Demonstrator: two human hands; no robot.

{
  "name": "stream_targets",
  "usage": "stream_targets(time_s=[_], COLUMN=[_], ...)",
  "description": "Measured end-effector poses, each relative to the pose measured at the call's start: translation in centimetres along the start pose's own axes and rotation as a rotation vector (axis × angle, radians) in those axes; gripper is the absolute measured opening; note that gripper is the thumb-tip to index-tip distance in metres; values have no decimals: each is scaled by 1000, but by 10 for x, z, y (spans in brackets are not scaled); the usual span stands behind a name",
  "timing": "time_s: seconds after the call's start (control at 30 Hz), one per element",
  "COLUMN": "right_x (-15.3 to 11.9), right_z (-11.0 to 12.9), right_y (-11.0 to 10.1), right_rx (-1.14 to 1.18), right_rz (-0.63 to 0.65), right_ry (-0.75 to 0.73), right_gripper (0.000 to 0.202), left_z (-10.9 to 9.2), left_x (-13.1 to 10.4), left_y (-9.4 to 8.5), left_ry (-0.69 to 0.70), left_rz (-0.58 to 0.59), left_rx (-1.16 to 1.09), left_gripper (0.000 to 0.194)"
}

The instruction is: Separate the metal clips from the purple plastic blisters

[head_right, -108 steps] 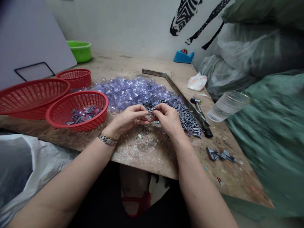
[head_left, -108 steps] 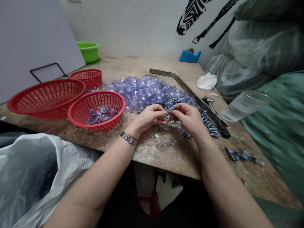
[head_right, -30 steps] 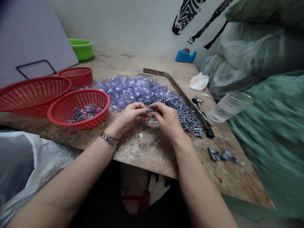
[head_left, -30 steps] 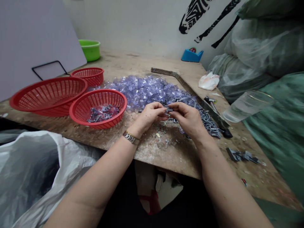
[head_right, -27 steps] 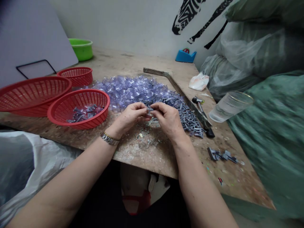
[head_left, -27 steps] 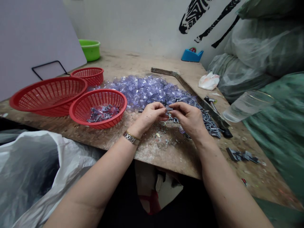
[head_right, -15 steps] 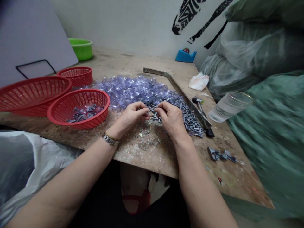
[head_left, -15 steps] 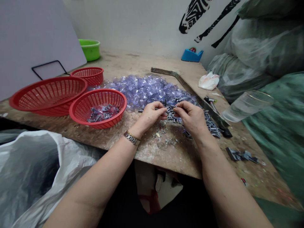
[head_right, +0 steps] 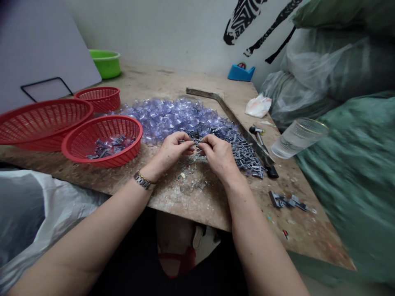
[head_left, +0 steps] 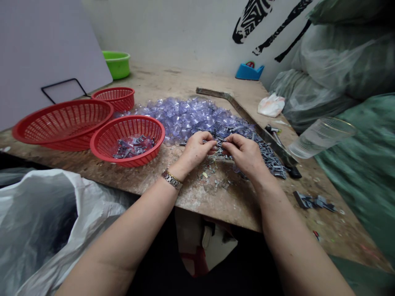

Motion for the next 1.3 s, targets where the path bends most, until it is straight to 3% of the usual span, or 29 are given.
stream_targets(time_s=[0.67,0.83,1.1,1.3], right_x=[0,0,-7,-7], right_z=[1,2,15,14], right_y=[0,2,5,2], right_rx=[-29,-80,-301,-213], right_rz=[-64,-97,-251,-251], right_ry=[-34,-89,-177,-140], right_gripper=[13,13,16,17], left_z=[-7,-8,-8,-11], left_x=[1,1,2,-1], left_y=[1,1,4,6], left_ry=[184,245,377,422], left_rz=[28,35,54,116], left_rx=[391,404,428,400], left_gripper=[17,18,23,24])
Point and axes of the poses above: each hand's wrist, its own x-axis towards the middle knuckle, its own y-axis out of the palm, z = x × y, the point moved 4 cm from there along x, towards the middle knuckle, and after that the axes turned 14 degrees about -x, right-handed, at the moved point
